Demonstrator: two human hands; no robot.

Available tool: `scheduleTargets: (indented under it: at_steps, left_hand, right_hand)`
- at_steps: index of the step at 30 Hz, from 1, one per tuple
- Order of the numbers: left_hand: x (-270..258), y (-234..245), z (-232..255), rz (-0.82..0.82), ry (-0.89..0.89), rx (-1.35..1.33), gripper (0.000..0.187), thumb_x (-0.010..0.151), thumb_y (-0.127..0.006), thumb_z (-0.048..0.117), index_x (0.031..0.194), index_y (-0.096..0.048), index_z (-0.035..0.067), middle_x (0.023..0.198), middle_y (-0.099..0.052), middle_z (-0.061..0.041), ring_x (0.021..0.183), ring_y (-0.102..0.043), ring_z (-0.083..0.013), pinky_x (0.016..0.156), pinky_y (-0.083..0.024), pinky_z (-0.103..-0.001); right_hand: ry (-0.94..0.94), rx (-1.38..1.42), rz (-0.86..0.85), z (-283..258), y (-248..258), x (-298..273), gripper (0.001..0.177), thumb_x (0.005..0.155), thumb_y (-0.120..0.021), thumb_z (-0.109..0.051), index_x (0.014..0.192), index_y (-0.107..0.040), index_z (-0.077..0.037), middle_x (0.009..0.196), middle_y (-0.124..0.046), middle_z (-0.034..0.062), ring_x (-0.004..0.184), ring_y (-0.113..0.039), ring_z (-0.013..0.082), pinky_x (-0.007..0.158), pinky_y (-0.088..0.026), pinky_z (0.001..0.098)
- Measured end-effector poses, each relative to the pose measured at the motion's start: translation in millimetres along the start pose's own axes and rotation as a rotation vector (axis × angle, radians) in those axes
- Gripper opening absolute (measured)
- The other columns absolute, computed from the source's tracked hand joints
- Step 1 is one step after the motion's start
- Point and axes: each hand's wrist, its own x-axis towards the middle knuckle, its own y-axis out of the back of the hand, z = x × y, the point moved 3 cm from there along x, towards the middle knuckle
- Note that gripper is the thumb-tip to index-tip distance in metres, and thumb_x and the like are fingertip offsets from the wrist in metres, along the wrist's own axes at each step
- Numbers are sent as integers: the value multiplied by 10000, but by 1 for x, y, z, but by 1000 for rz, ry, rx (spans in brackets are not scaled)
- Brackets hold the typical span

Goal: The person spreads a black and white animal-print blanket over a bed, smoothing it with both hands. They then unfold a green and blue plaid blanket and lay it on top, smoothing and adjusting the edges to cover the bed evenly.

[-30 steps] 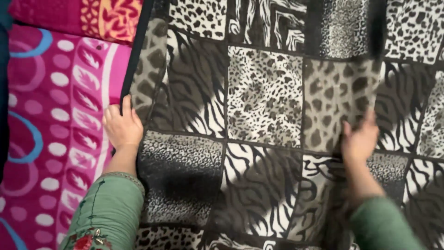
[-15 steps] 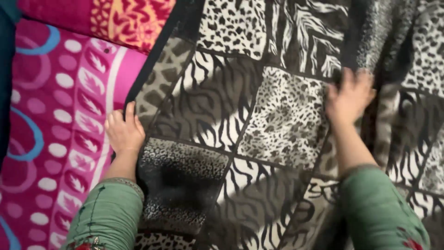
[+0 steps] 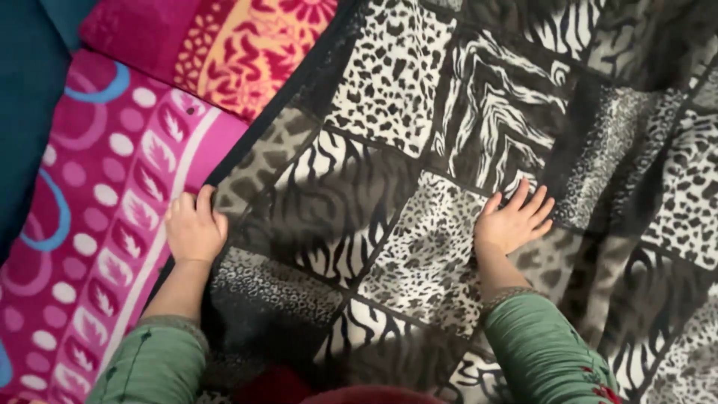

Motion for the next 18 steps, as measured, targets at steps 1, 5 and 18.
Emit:
scheduleTargets:
  at_steps: [1,5,18]
  left_hand:
    - [10,5,9,0,1,7,514,798,-665,262,1304,-615,190,926,-513,-105,852,-592,-343,771,-500,-484]
    - [62,10,44,3,190,-39,493,769,-758,292,1169,-581,64,959,-538,-165,881,-604,-393,790,-487,-520]
    - [400,32,131,-128,295,-953,365,873,-545,252,1192,-720,225,814,-656,42,656,-547,-120,564,-375,-361]
  right_hand:
    - [0,7,-2,-2,2,1,652,897,-733,-426,1487,-555,-213,1527,-482,172,1448,-319,410,1070,-253,670]
    - [4,4,-8,-7,12,3,649,889,-734,-407,1474,-552,-194,1535,-469,177,1450,-320,415,1063,-268,664]
    - [-24,-11,-103,-21,29,14,617,901,-619,-349,1466,-570,-107,1570,-474,200,1449,-381,433,1102,-302,652]
